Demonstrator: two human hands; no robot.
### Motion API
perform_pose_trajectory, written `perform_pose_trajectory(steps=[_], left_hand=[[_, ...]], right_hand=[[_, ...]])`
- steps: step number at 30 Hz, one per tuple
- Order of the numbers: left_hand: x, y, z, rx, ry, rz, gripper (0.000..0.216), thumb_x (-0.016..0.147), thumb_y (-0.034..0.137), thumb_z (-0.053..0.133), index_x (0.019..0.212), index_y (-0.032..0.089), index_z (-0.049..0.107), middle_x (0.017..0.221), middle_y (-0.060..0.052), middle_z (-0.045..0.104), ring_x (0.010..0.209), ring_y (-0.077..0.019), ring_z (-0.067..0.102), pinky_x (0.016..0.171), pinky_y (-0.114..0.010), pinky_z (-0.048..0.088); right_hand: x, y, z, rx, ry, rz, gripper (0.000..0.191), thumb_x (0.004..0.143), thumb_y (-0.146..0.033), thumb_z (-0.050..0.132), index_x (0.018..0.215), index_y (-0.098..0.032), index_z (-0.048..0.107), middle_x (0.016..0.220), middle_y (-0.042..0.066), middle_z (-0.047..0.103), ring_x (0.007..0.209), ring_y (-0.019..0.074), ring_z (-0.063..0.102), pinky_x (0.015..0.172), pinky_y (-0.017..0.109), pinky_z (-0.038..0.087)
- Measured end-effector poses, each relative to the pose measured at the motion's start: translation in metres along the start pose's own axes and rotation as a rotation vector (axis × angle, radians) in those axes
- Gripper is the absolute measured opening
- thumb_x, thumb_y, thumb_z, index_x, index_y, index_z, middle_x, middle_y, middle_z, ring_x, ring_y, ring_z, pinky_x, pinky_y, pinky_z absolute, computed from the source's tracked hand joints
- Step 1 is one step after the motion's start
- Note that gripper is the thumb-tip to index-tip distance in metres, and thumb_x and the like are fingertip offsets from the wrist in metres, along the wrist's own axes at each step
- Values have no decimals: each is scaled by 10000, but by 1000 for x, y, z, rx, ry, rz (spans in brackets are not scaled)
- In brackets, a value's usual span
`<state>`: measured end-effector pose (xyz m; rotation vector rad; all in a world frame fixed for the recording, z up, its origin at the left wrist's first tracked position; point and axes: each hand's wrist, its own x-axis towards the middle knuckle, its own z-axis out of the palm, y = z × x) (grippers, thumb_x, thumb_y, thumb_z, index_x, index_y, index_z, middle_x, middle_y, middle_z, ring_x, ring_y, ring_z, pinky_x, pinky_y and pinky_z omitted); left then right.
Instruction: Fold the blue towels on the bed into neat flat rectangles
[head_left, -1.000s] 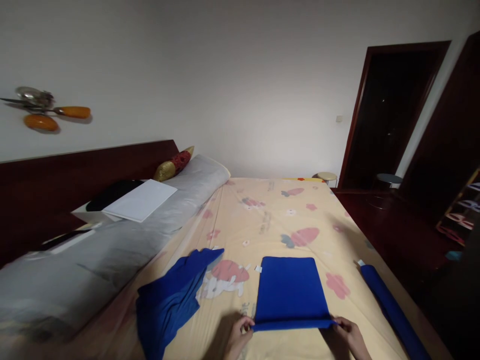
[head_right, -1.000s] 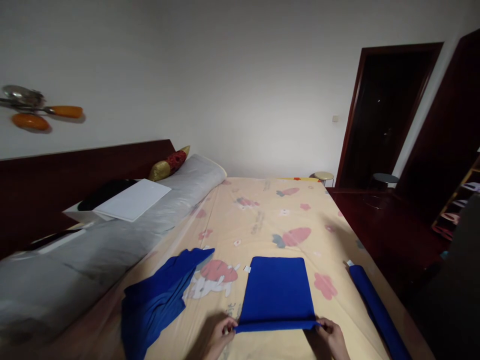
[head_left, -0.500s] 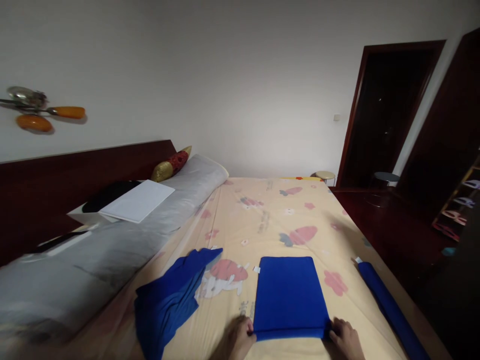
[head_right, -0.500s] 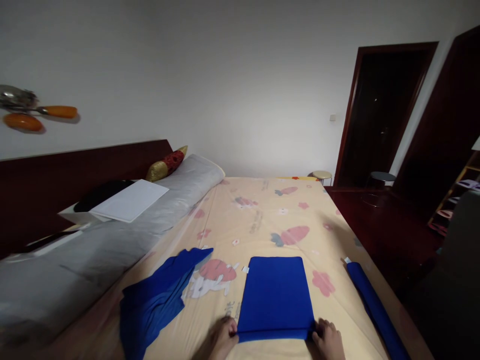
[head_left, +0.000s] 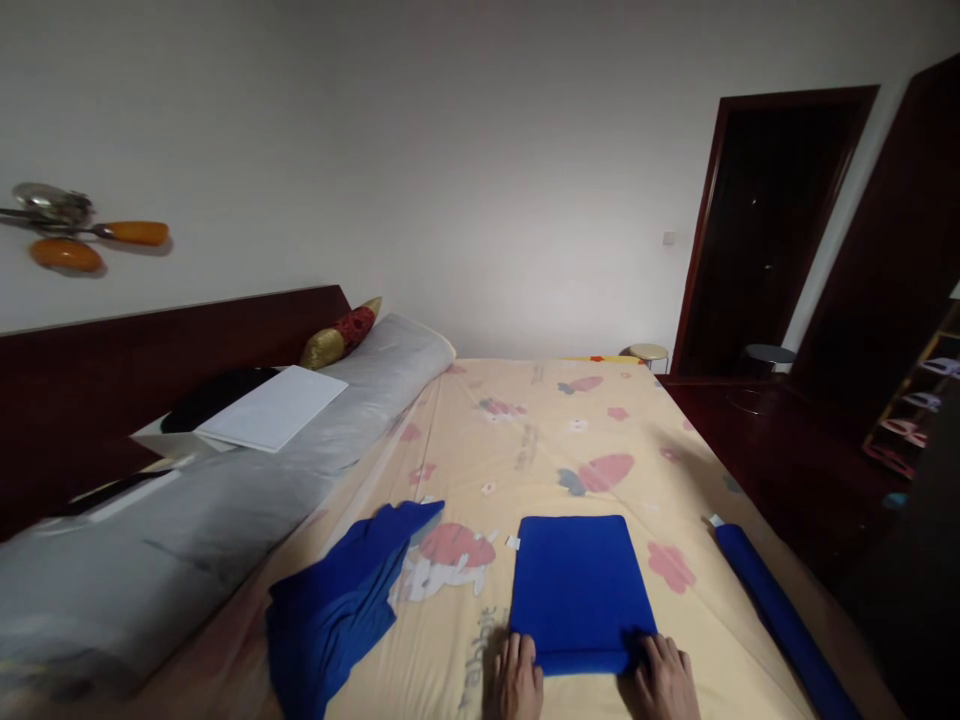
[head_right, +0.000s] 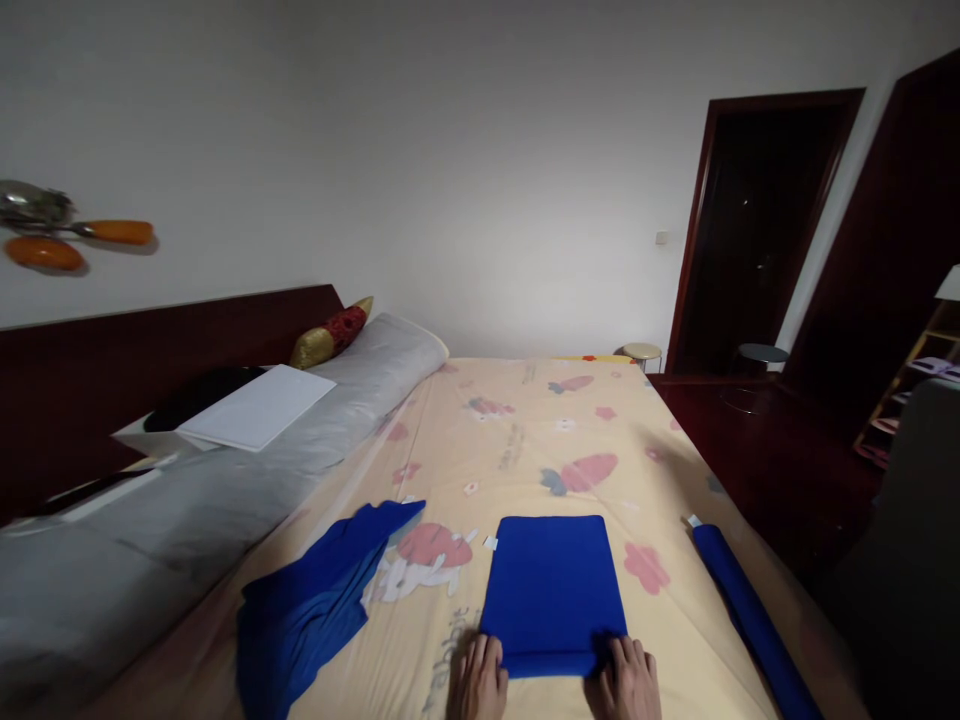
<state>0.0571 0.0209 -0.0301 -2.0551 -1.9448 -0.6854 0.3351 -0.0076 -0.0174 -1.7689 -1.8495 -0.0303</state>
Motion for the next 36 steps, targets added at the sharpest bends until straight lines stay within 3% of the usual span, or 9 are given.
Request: perform_pose_trajectory(steps=[6, 11, 14, 17, 21, 25, 29, 32, 36], left_hand=[[-4, 26, 11, -110, 43, 83, 224, 822, 205, 490, 936, 310, 652, 933, -11, 696, 922, -208, 630, 842, -342, 457], [-17, 45, 41, -180, 56, 134, 311, 818, 141, 472, 943, 341, 675, 1012, 1, 734, 956, -213, 674, 839, -361, 516], [-20, 46, 44, -190, 87, 108, 339, 816, 116, 459, 949, 330, 686, 1023, -3, 738, 971, -214, 678, 841, -362, 527], [-14, 32, 26, -202, 28, 91, 300, 876, 174, 431, 959, 325, 677, 978, -5, 728, 961, -201, 670, 836, -346, 519], [-5, -3, -3, -247, -23, 89, 289, 929, 260, 375, 914, 290, 661, 876, -12, 698, 848, -169, 665, 756, -290, 521], [-7, -20, -10, -230, 4, 81, 272, 918, 268, 395, 891, 277, 666, 886, -20, 706, 877, -174, 669, 790, -288, 525], [-16, 0, 1, -189, 3, 124, 319, 859, 176, 431, 1026, 304, 671, 1051, -21, 723, 976, -195, 668, 836, -323, 535], [-20, 27, 13, -282, 4, 260, 383, 853, 149, 385, 1070, 283, 670, 1063, -37, 733, 982, -187, 676, 840, -318, 559], [-14, 48, 15, -365, -53, 212, 390, 884, 189, 331, 1048, 271, 675, 1044, -64, 727, 980, -202, 671, 847, -353, 566]], right_hand=[[4, -22, 8, -27, 66, 29, 247, 761, -280, 565, 1004, -287, 614, 894, 36, 643, 836, 231, 567, 756, 375, 379], [-3, -55, 46, 132, -35, -163, 283, 746, -240, 567, 998, -350, 634, 958, -20, 706, 845, 202, 623, 736, 308, 417], [-11, -63, 62, 158, -29, -214, 336, 762, -274, 573, 1081, -364, 626, 1068, -23, 720, 883, 200, 651, 777, 307, 434], [-19, -46, 60, 163, -16, -186, 382, 784, -315, 556, 1161, -355, 607, 1160, -1, 701, 959, 224, 658, 820, 338, 443], [-31, -7, 41, 136, 24, 83, 368, 863, -388, 463, 1202, -326, 593, 1240, 52, 660, 1089, 260, 619, 921, 427, 417], [-41, 7, 31, 114, -10, 135, 416, 881, -385, 395, 1263, -328, 548, 1318, 58, 608, 1149, 270, 595, 954, 495, 396], [-39, -12, 42, 52, -3, 91, 479, 819, -341, 467, 1293, -344, 533, 1357, 62, 574, 1179, 284, 581, 896, 465, 447], [-29, -34, 50, 96, -71, -112, 478, 768, -304, 534, 1240, -360, 582, 1284, 31, 633, 1108, 255, 631, 834, 375, 484], [-11, -54, 44, 132, -109, -147, 397, 817, -342, 527, 1208, -331, 595, 1171, 28, 697, 1032, 231, 656, 868, 371, 473]])
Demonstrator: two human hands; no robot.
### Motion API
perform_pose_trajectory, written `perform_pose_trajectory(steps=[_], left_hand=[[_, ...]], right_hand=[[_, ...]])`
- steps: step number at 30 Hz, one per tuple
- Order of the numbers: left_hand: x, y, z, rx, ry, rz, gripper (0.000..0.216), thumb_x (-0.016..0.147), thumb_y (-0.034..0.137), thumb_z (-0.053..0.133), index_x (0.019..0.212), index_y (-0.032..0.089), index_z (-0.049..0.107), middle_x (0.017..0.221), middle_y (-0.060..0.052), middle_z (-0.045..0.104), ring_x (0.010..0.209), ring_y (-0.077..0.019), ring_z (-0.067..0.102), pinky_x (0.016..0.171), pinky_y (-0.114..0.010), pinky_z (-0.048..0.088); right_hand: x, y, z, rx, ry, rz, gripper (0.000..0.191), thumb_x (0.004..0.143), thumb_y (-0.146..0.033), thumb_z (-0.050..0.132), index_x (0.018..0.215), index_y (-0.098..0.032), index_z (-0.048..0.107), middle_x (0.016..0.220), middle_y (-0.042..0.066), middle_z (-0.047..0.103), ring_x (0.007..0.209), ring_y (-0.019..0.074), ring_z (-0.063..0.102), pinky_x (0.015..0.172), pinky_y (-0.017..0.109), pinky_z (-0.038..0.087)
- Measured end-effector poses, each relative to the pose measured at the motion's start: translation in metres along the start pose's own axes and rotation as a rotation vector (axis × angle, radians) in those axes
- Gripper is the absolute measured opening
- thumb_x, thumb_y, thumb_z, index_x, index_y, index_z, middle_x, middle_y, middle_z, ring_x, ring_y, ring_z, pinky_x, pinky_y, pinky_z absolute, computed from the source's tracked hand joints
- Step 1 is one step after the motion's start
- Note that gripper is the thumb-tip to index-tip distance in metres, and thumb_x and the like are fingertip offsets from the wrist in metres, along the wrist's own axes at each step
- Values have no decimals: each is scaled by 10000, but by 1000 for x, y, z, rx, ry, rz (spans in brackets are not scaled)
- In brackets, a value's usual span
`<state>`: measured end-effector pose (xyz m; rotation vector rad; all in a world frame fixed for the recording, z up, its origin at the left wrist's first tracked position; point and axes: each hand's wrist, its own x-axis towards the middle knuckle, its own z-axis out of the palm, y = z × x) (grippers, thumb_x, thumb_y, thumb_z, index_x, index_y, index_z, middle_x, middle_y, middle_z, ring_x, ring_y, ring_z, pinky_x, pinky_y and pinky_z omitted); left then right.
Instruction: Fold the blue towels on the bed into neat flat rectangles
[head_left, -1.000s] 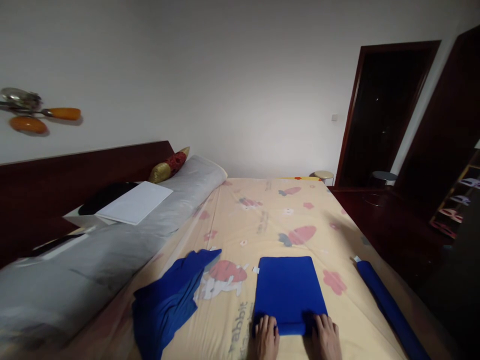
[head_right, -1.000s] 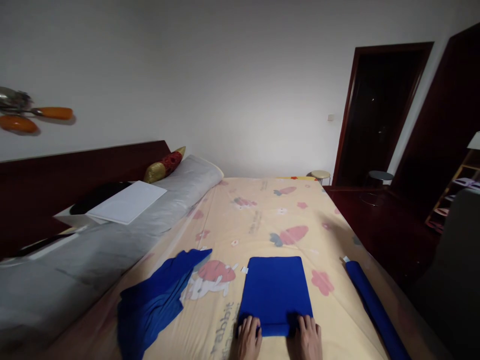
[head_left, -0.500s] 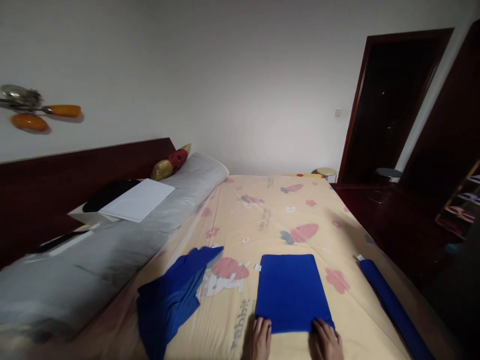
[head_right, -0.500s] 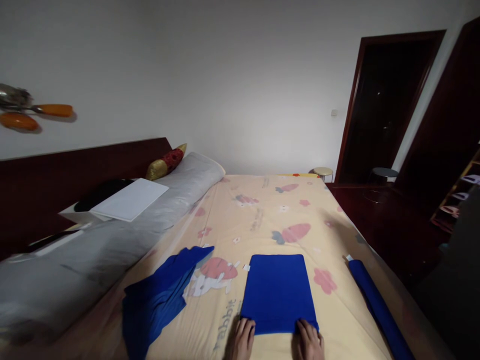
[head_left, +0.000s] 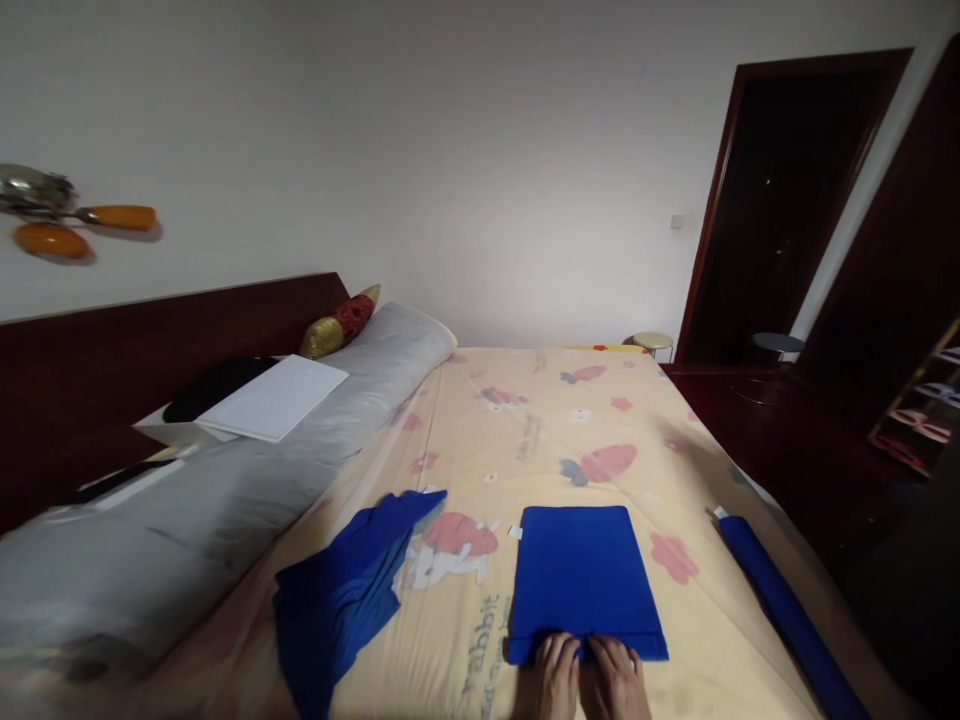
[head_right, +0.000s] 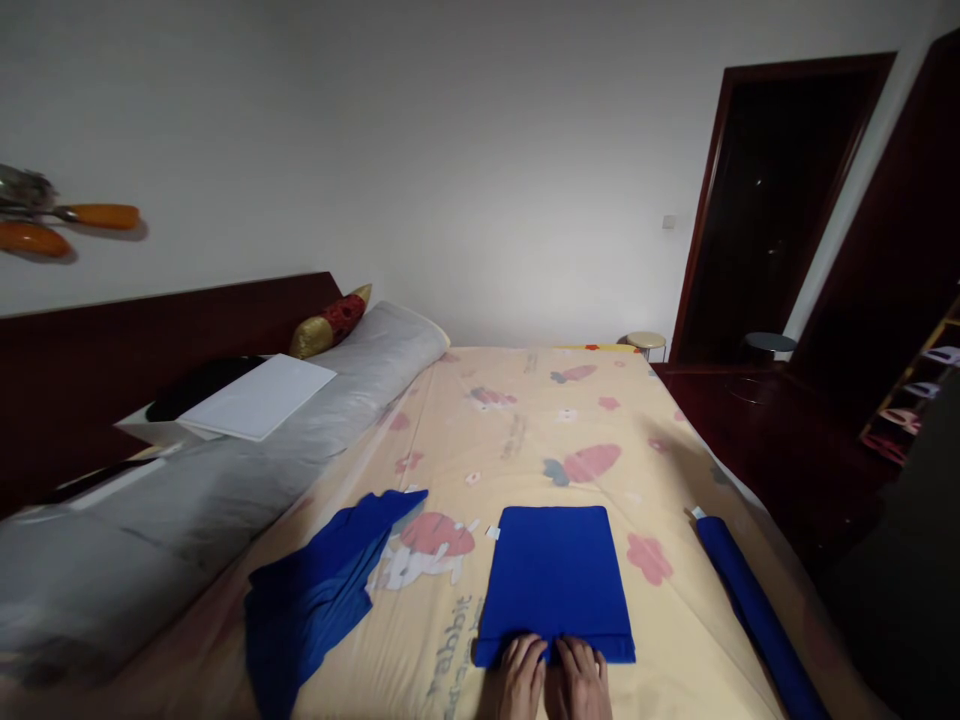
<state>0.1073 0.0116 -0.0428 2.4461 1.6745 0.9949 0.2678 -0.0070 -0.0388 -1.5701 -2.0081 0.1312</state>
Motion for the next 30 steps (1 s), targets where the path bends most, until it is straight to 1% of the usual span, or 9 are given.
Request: perform_pose_trajectory(steps=[4, 6, 9, 11, 14, 18, 22, 26, 30], left_hand=[[15, -4, -15, -8, -112, -97, 295, 882, 224, 397, 996, 311, 655, 1033, -22, 702, 1010, -202, 638, 905, -387, 518], [19, -12, -22, 18, -171, -135, 204, 870, 257, 466, 954, 322, 640, 1019, 6, 692, 1039, -203, 619, 938, -394, 492], [19, -27, -24, 66, -196, -109, 139, 845, 355, 555, 957, 310, 625, 1002, 10, 688, 1063, -211, 604, 947, -384, 479], [18, -35, -24, 81, -183, -74, 153, 847, 402, 555, 938, 302, 627, 964, 1, 690, 1027, -209, 615, 911, -361, 489], [18, -41, -29, 77, -185, -37, 154, 867, 407, 526, 899, 300, 632, 945, -6, 699, 990, -204, 631, 881, -342, 497], [18, -46, -43, 74, -242, -38, 175, 889, 415, 493, 845, 301, 618, 911, 9, 706, 947, -199, 651, 835, -330, 507], [12, -54, -51, 102, -180, -3, 211, 905, 429, 459, 847, 303, 618, 876, 2, 701, 881, -186, 661, 783, -310, 512], [5, -62, -48, 175, -80, 79, 178, 899, 396, 478, 894, 302, 629, 895, -9, 713, 872, -190, 670, 795, -312, 516], [4, -62, -48, 219, -47, 97, 170, 904, 363, 466, 890, 294, 621, 847, 2, 710, 852, -185, 669, 828, -316, 510]], right_hand=[[16, 4, -12, -28, 0, 24, 279, 868, -304, 473, 1103, -336, 619, 1052, 2, 710, 958, 203, 649, 878, 389, 468], [21, 16, -12, -59, 22, 10, 239, 858, -352, 503, 1047, -310, 642, 1038, 28, 714, 949, 229, 653, 845, 400, 487], [23, 39, -6, -78, 93, 2, 389, 817, -556, 536, 1021, -251, 663, 1042, 98, 720, 981, 295, 658, 827, 444, 511], [21, 52, -2, -64, 144, -12, 489, 790, -660, 516, 994, -244, 675, 1005, 99, 731, 965, 292, 670, 835, 442, 522], [16, 65, -2, -23, 172, -44, 494, 801, -672, 500, 976, -249, 684, 978, 78, 744, 936, 263, 687, 841, 410, 537], [9, 72, -13, 23, 101, -15, 454, 827, -619, 512, 999, -235, 682, 988, 83, 743, 947, 260, 686, 834, 383, 546], [5, 71, -31, 142, 37, 73, 462, 824, -614, 518, 1039, -231, 663, 998, 97, 730, 932, 246, 680, 811, 346, 543], [6, 64, -47, 257, -34, 144, 426, 852, -610, 463, 923, -245, 670, 869, 70, 710, 817, 220, 670, 754, 333, 535], [4, 64, -45, 263, -43, 165, 451, 863, -622, 418, 907, -251, 669, 872, 72, 705, 818, 228, 665, 753, 352, 536]])
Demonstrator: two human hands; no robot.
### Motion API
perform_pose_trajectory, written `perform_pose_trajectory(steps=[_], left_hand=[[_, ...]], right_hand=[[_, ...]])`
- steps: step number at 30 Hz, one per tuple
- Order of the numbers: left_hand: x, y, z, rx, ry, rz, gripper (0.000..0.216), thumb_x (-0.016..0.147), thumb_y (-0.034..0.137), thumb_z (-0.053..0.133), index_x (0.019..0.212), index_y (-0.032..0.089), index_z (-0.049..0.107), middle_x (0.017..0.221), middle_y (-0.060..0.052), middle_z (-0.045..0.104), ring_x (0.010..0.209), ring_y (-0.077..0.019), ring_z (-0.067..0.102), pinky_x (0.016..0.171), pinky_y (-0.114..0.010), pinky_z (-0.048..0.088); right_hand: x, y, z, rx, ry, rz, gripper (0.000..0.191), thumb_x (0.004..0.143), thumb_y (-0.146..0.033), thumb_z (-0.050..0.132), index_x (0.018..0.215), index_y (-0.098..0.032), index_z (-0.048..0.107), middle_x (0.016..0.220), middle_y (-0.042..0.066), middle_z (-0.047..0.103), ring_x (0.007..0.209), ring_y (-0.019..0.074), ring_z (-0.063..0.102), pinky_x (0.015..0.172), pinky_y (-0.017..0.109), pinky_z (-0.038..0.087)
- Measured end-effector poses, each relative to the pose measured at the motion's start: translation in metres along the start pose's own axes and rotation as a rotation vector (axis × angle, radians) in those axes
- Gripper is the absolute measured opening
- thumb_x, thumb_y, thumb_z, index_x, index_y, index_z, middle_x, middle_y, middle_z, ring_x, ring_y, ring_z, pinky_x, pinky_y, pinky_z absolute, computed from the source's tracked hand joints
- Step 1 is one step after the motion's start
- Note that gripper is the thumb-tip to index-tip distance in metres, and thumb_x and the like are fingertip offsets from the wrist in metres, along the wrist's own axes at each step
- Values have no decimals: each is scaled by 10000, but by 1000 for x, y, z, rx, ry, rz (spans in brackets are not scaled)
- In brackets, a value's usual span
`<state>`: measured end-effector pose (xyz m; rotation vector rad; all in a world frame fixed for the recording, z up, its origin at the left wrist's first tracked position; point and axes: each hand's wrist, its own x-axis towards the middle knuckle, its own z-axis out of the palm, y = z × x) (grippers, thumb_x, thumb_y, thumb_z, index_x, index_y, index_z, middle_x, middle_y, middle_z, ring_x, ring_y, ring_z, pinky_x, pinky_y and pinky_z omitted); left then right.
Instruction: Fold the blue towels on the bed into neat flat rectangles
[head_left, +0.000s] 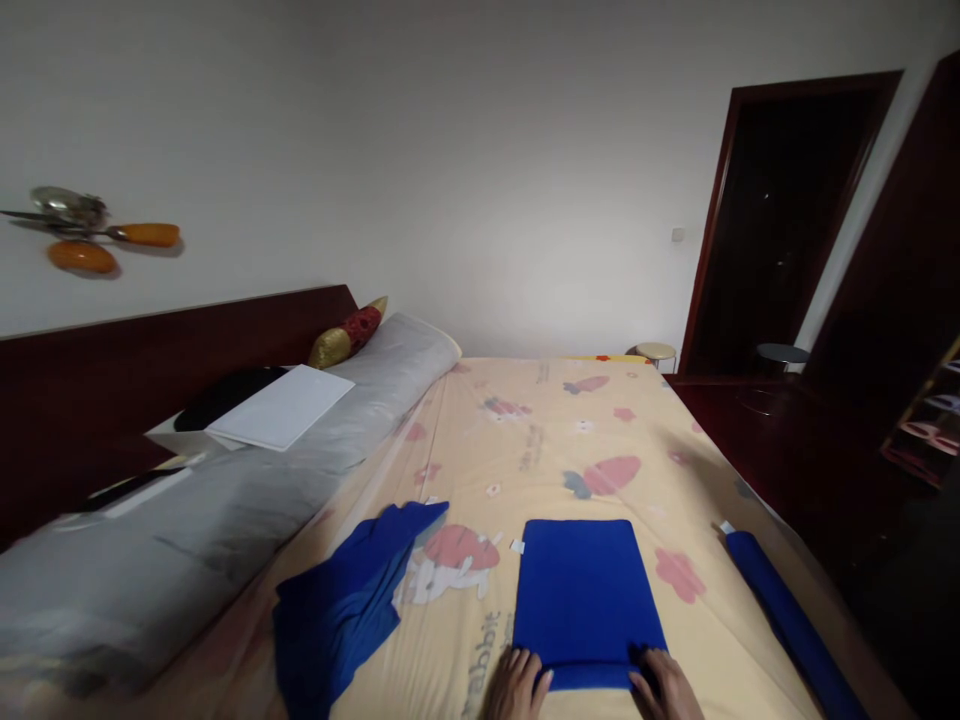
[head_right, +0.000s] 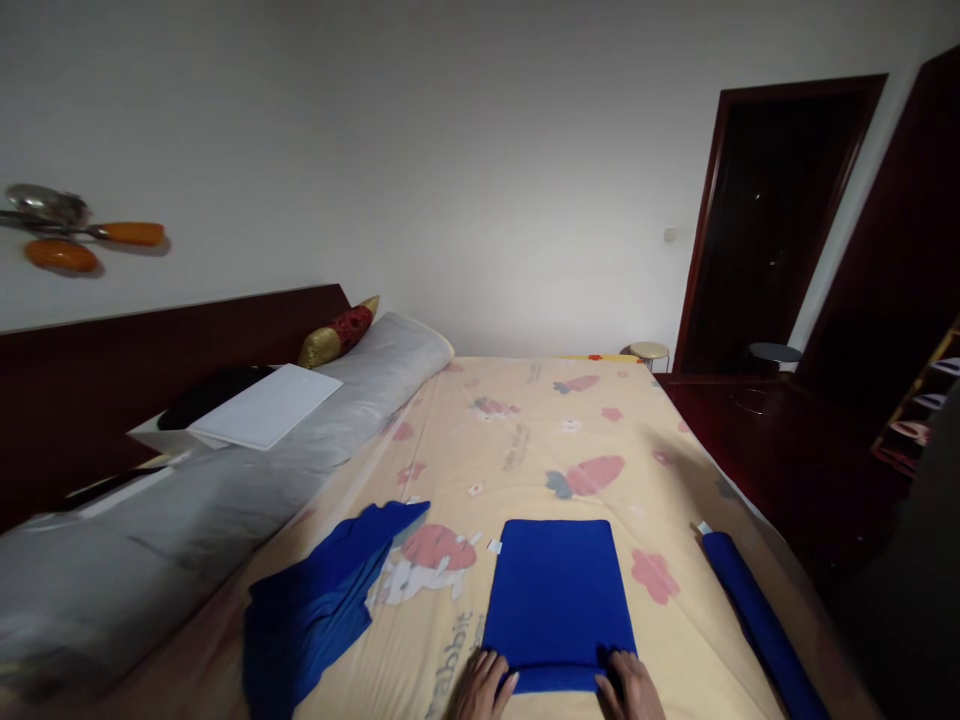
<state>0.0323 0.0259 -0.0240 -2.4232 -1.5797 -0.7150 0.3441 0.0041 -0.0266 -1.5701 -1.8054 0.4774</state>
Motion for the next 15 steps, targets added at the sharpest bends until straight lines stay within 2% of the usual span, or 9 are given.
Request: perform_pose_trajectory(steps=[4, 8, 10, 12, 15], left_hand=[[1, 1, 2, 17, -26, -27, 170, 896, 369, 482, 899, 301, 638, 844, 3, 709, 829, -177, 665, 764, -302, 505], [-2, 3, 20, 105, 28, -122, 181, 868, 335, 519, 958, 293, 670, 910, -10, 730, 896, -208, 669, 783, -340, 503], [-2, 10, 34, 158, 104, -222, 202, 837, 274, 536, 970, 290, 688, 982, -19, 740, 942, -236, 670, 812, -383, 506], [1, 23, 48, 153, 163, -263, 282, 803, 176, 514, 981, 295, 698, 1016, -4, 745, 952, -226, 675, 829, -387, 517], [8, 49, 69, 52, 248, -101, 422, 775, 80, 438, 1040, 285, 694, 1058, 17, 748, 993, -171, 675, 865, -315, 537]], right_hand=[[-2, 19, 11, -57, 90, -36, 449, 868, -589, 419, 1042, -245, 650, 991, 95, 716, 902, 237, 671, 780, 352, 540], [-2, 33, 22, -259, 128, -133, 237, 837, -425, 507, 977, -307, 657, 962, 45, 716, 849, 229, 655, 704, 347, 501], [-1, 29, 31, -360, 180, -109, 187, 799, -333, 543, 940, -307, 663, 929, 31, 714, 817, 221, 646, 705, 346, 481], [2, 18, 43, -408, 241, -118, 233, 751, -273, 568, 961, -290, 668, 978, 32, 721, 857, 223, 653, 763, 350, 483], [9, -5, 67, -401, 240, -290, 400, 720, -240, 576, 1112, -281, 646, 1171, 21, 695, 1007, 218, 656, 866, 321, 490]])
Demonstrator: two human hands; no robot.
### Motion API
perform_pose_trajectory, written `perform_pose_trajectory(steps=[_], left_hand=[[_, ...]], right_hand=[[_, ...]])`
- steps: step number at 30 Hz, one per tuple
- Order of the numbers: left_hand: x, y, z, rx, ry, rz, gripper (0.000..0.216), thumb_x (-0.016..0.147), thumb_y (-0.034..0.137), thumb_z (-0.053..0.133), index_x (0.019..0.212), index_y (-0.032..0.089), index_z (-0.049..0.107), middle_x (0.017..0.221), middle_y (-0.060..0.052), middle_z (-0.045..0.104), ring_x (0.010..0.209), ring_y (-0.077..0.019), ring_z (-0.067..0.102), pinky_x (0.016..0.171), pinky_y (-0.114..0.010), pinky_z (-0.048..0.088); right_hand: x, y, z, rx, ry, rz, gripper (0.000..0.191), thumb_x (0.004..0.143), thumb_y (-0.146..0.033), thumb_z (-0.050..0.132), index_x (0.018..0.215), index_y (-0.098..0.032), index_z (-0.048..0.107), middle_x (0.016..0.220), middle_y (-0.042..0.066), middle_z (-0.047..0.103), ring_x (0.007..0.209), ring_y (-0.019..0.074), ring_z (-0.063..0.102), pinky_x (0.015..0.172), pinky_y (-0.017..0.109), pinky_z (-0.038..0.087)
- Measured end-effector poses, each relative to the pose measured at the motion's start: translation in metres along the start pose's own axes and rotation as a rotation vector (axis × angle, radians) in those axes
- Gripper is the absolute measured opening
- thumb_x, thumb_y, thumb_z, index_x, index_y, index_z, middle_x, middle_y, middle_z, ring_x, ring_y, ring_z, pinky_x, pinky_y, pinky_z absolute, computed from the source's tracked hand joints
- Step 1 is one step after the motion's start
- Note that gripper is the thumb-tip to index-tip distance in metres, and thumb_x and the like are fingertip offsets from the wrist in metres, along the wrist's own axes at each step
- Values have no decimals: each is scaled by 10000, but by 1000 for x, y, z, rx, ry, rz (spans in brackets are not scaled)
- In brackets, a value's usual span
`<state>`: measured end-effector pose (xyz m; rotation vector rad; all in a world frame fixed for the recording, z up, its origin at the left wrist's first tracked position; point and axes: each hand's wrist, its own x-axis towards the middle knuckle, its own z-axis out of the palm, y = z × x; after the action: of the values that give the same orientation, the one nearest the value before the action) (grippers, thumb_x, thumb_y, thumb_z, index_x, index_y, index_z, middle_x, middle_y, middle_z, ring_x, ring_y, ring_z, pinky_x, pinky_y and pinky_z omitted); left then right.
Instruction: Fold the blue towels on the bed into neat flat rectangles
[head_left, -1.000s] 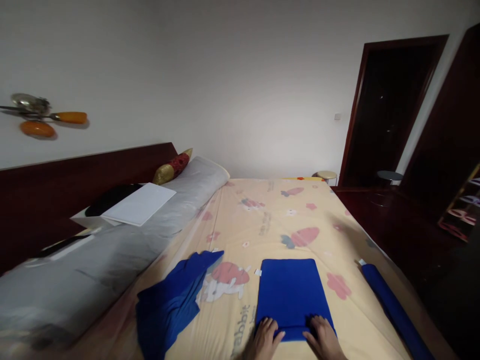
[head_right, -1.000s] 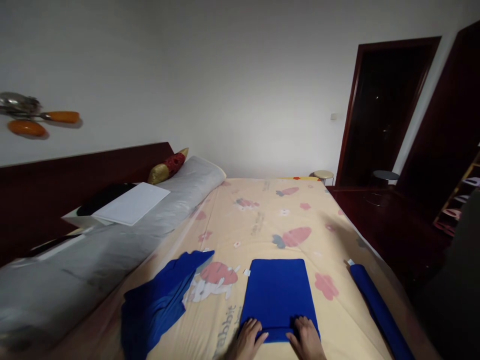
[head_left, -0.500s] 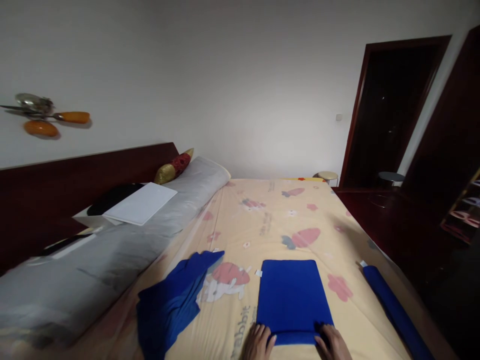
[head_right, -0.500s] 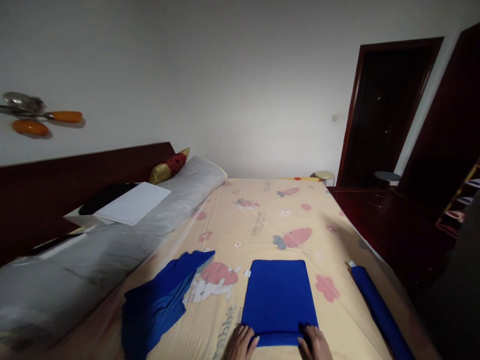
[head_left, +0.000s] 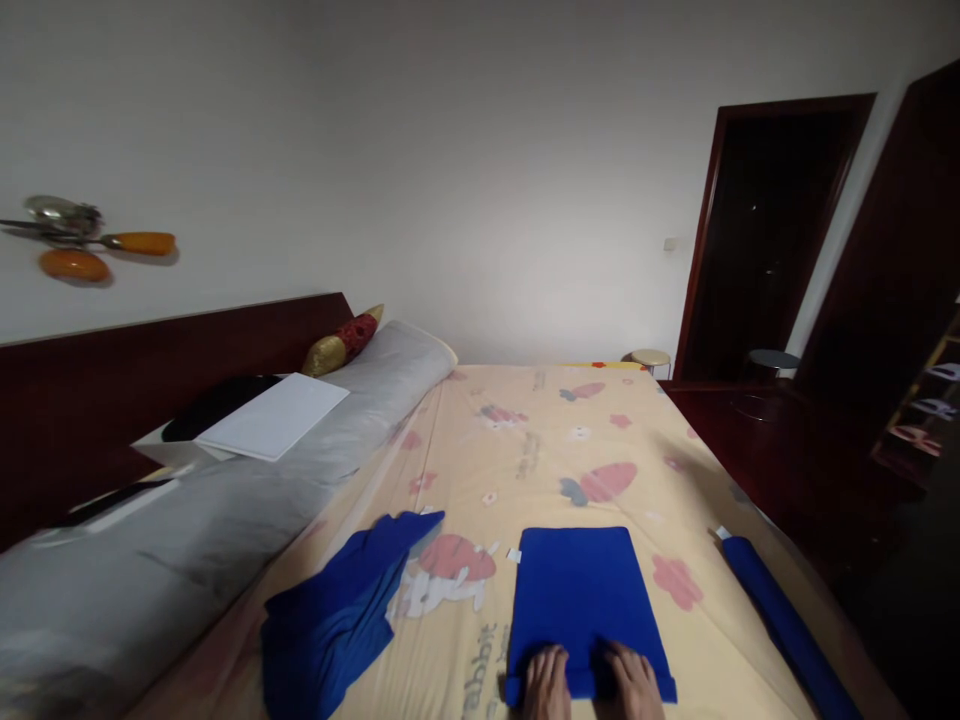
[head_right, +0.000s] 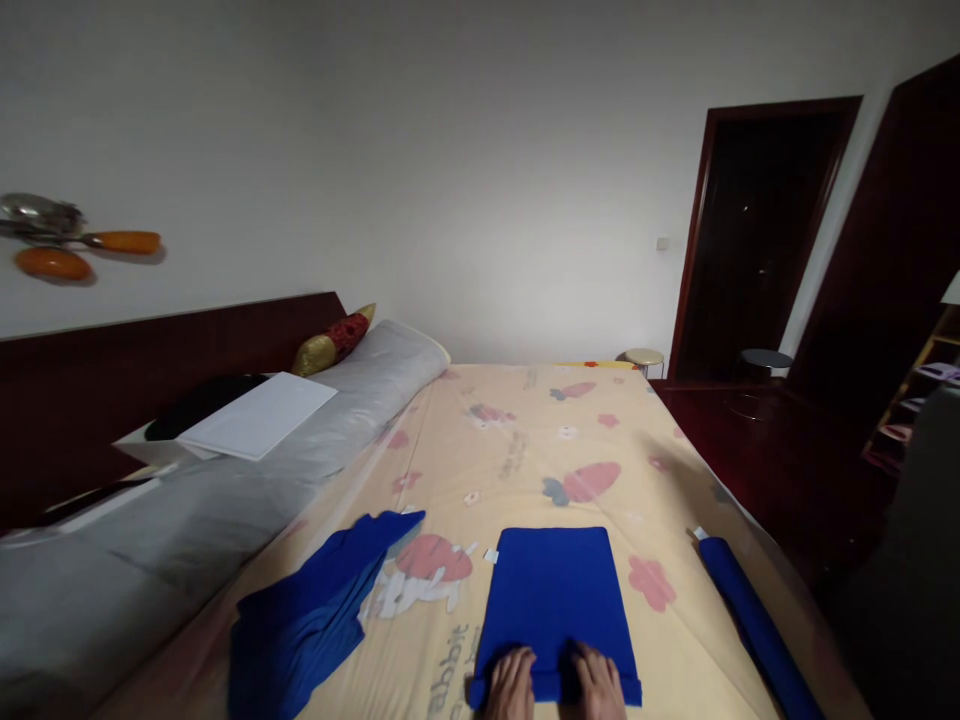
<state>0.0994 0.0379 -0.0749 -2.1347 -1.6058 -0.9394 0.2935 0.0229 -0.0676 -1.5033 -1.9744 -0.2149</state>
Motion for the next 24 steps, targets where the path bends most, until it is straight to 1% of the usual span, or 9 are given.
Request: perform_pose_trajectory(steps=[2, 4, 7, 10, 12, 15, 18, 21, 24], left_hand=[[0, 14, 12, -54, 61, 112, 461, 783, 82, 414, 1120, 266, 669, 1112, 11, 737, 1042, -150, 663, 871, -281, 543], [-2, 17, 19, -44, 86, 171, 478, 802, 125, 424, 1212, 273, 619, 1165, 18, 716, 1063, -148, 657, 854, -287, 550], [-7, -3, 16, 48, 40, 199, 516, 816, 196, 450, 1310, 320, 532, 1220, 42, 681, 1061, -148, 658, 834, -306, 539], [-13, -34, -5, 158, -76, 90, 553, 844, 232, 439, 1386, 341, 421, 1327, 27, 602, 1151, -169, 610, 910, -360, 495], [-16, -50, -23, 197, -133, -29, 555, 869, 252, 419, 1410, 362, 359, 1388, 22, 544, 1223, -205, 559, 996, -457, 436], [-13, -58, -44, 210, -169, -115, 545, 894, 293, 408, 1416, 414, 308, 1422, 25, 501, 1263, -253, 522, 1046, -580, 361], [-4, -47, -47, 181, -172, -8, 614, 868, 207, 413, 1433, 401, 268, 1416, 33, 512, 1249, -231, 538, 1006, -512, 437], [3, -19, -35, 109, -141, 173, 720, 801, 58, 375, 1456, 325, 240, 1399, 58, 534, 1241, -147, 540, 973, -350, 485], [2, 5, -20, 33, -163, 225, 654, 835, 123, 382, 1453, 299, 263, 1372, 49, 556, 1208, -136, 566, 941, -300, 493]], right_hand=[[6, -14, 12, 7, 8, -103, 444, 752, -228, 546, 1187, -272, 623, 1210, 21, 681, 1045, 192, 657, 872, 279, 503], [9, -17, 22, -19, 36, -169, 446, 774, -210, 510, 1201, -263, 626, 1183, 25, 692, 1035, 172, 667, 843, 248, 518], [2, 0, 30, -60, 61, -215, 449, 773, -190, 474, 1174, -296, 647, 1154, 6, 700, 1016, 166, 677, 801, 244, 533], [-17, 32, 21, -128, 50, -79, 452, 809, -232, 460, 1229, -299, 613, 1235, 24, 653, 1097, 203, 639, 854, 306, 529], [-30, 51, 10, -163, 11, 11, 462, 840, -281, 463, 1291, -285, 563, 1314, 42, 592, 1164, 226, 597, 898, 352, 517], [-39, 61, -5, -188, -53, 108, 497, 840, -298, 467, 1332, -265, 523, 1374, 62, 531, 1222, 269, 550, 944, 440, 493], [-28, 40, -9, -151, -126, 171, 548, 814, -239, 446, 1360, -255, 489, 1431, 70, 456, 1288, 292, 478, 983, 484, 466], [-7, 0, -4, 15, -270, 61, 569, 827, -187, 418, 1384, -301, 442, 1454, 24, 418, 1322, 236, 436, 1021, 415, 456], [7, -30, 2, 132, -362, -24, 489, 884, -286, 434, 1370, -340, 450, 1412, 4, 472, 1286, 213, 479, 990, 371, 487]])
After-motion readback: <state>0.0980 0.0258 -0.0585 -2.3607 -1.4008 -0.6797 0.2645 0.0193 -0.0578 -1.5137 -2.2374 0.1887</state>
